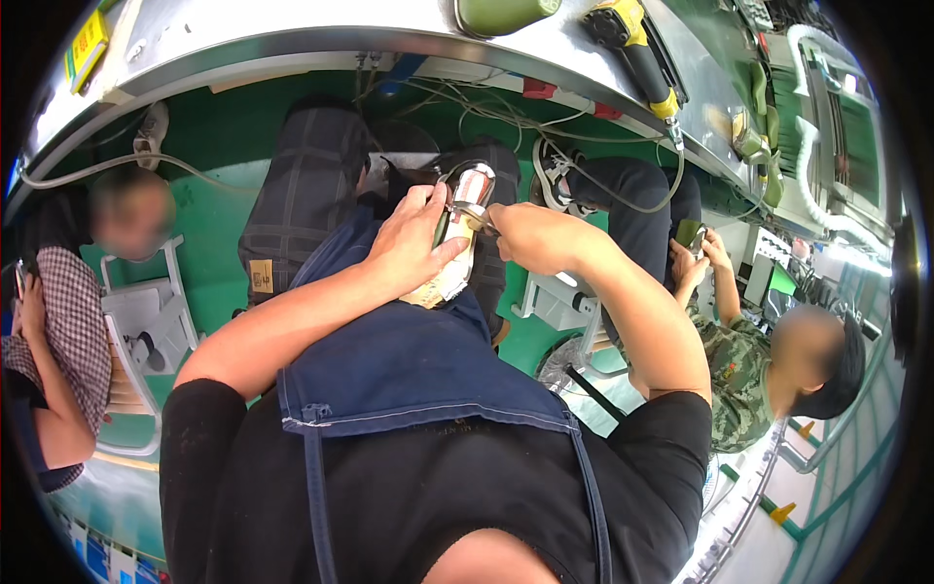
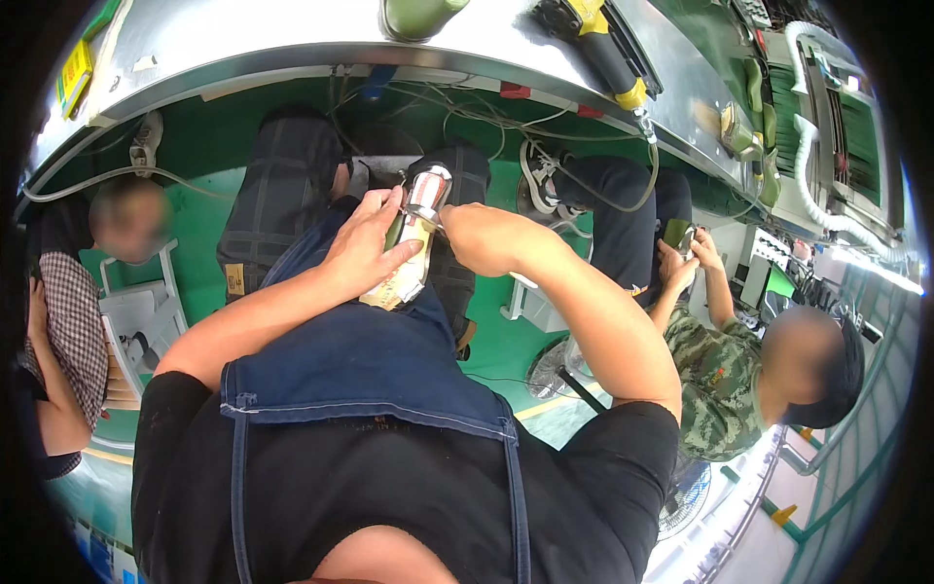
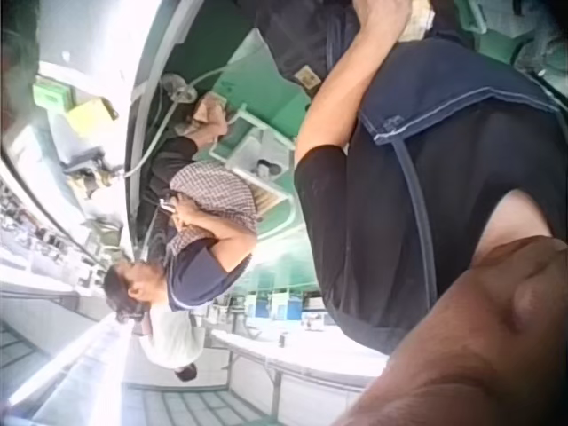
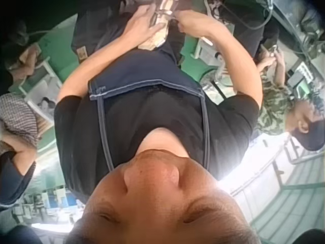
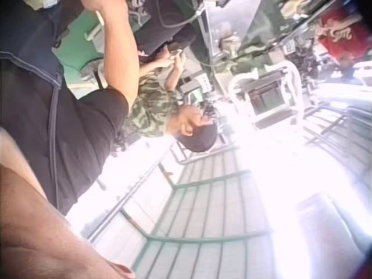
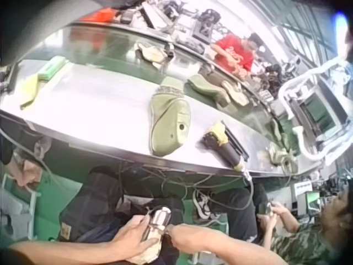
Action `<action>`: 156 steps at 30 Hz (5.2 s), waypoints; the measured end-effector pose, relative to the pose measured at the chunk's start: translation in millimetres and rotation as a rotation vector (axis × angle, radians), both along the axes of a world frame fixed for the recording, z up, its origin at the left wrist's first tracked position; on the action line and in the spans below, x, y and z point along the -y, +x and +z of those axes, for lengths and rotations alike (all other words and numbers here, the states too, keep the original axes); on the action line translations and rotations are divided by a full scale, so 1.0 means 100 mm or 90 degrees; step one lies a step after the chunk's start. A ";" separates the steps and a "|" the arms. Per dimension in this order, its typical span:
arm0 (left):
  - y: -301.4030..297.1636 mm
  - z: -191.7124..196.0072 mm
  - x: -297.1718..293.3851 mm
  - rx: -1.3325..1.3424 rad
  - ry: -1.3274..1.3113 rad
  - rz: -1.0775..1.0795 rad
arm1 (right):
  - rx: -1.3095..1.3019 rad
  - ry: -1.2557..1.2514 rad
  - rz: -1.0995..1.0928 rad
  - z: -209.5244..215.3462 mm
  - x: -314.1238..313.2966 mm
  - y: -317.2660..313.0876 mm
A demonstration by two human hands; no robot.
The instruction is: The person assembles green slip-on shoes on a factory assembly line. They use a pneumatic nail gun to attach the sole to the shoe upper, then use pliers to secure the fasteners. The person handles multiple shoes, moving them along the conveyor belt between stations.
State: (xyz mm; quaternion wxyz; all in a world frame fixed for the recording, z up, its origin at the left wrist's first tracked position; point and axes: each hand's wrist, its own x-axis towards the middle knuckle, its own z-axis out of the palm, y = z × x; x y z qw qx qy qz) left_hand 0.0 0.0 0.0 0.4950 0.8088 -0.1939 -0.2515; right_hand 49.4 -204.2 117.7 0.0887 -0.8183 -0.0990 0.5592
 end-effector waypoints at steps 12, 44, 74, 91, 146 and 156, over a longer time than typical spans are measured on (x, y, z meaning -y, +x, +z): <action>0.58 -0.61 0.24 -0.145 -0.415 0.061 | 0.060 0.050 -0.055 -0.07 0.04 -0.15; 0.61 -0.59 0.52 -0.238 -0.408 0.050 | 0.236 0.086 0.106 -0.14 0.12 -0.29; 0.18 -0.20 0.12 -0.638 -0.205 0.087 | 0.283 0.135 -0.168 0.39 0.57 0.07; 0.08 -0.27 0.14 -0.462 -0.106 0.051 | 0.940 -0.032 -0.145 0.18 1.62 1.72; 0.34 -0.15 0.06 -0.545 -0.086 -0.061 | 0.525 0.168 -0.441 1.05 0.87 0.44; 0.38 -0.07 0.19 -0.621 -0.203 0.010 | 1.039 -0.200 0.030 0.41 1.07 1.80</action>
